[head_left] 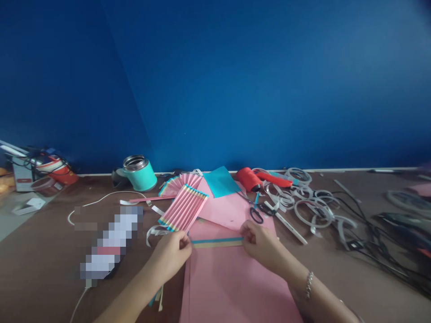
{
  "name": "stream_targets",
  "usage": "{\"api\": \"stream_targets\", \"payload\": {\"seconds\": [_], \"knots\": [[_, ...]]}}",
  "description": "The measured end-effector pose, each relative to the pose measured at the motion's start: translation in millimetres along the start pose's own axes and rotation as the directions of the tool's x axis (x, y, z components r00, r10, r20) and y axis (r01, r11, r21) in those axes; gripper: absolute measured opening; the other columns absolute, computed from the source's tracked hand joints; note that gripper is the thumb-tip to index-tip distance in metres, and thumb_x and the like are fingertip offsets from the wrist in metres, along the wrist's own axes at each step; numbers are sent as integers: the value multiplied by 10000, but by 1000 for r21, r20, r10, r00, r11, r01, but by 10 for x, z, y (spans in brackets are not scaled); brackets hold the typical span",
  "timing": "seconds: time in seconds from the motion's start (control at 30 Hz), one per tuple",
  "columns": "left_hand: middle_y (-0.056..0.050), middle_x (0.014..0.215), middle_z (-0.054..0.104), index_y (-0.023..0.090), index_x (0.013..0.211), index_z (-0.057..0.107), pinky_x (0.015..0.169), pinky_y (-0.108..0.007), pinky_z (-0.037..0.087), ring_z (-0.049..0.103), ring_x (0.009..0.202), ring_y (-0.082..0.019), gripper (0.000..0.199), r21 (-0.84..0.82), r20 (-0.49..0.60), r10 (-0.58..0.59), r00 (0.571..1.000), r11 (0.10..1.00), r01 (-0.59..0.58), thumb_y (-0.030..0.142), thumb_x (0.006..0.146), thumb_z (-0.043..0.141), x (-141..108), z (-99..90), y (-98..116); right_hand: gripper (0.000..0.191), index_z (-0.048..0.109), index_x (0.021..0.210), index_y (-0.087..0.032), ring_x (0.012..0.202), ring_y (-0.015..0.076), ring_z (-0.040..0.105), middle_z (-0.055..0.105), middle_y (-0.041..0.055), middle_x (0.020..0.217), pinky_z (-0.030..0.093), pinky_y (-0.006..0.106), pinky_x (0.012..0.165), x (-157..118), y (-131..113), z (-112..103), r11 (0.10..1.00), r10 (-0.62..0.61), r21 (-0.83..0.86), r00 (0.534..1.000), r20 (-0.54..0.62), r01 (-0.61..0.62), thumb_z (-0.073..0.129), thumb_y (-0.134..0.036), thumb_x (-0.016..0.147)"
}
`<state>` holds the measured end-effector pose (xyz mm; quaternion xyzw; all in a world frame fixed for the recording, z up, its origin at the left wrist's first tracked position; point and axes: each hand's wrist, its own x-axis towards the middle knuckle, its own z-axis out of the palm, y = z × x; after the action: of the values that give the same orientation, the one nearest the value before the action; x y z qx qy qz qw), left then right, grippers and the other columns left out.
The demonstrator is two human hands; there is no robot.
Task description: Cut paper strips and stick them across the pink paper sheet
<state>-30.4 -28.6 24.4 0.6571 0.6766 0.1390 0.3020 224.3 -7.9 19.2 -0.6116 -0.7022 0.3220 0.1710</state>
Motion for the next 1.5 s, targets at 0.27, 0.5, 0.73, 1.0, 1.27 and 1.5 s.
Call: {"api": "stream_targets", "payload": {"seconds": [0.27,0.5,0.73,1.0,1.27,1.5], "knots": [[8,613,616,173,655,581,576,-230,340,561,613,-143,111,13,2,4,1000,1000,-4,189,718,491,-2,1,-3,225,513,778,-187,560,122,493,553,-31,591,320,221,530,9,-15,-5,1000,23,18,1000,4,-23,458,-74,592],[14,602,607,182,641,564,572,-229,333,560,603,-143,106,16,3,6,1000,1000,-6,198,717,492,-4,-2,-4,222,509,776,-191,588,131,517,573,-27,604,333,227,552,-11,-61,-33,998,52,28,999,7,-52,472,-73,591],[12,589,606,178,627,577,559,-232,322,555,597,-145,132,36,16,21,1000,999,-22,192,713,479,11,-29,0,211,510,774,-189,589,135,511,567,-21,614,324,229,527,-3,-13,-11,998,35,47,999,0,-35,468,-91,593],[21,534,563,181,622,586,537,-225,347,552,568,-149,173,-44,61,35,997,998,-32,244,728,465,68,-12,-88,211,505,776,-188,588,136,515,566,-22,602,340,226,543,-10,-48,-34,997,42,63,999,12,-42,480,-85,594],[32,494,543,184,612,588,515,-226,352,540,516,-143,158,-68,95,11,995,998,-5,253,720,496,119,-9,-93,226,508,787,-187,574,134,516,574,-20,610,341,230,528,-6,-28,-13,996,35,78,999,18,-36,467,-87,589],[44,484,528,193,587,569,553,-227,331,538,539,-138,139,27,54,19,998,999,-21,191,707,499,93,-47,11,221,510,779,-190,592,139,526,579,-20,609,332,227,534,10,-12,-10,997,43,61,999,11,-44,469,-90,585]]}}
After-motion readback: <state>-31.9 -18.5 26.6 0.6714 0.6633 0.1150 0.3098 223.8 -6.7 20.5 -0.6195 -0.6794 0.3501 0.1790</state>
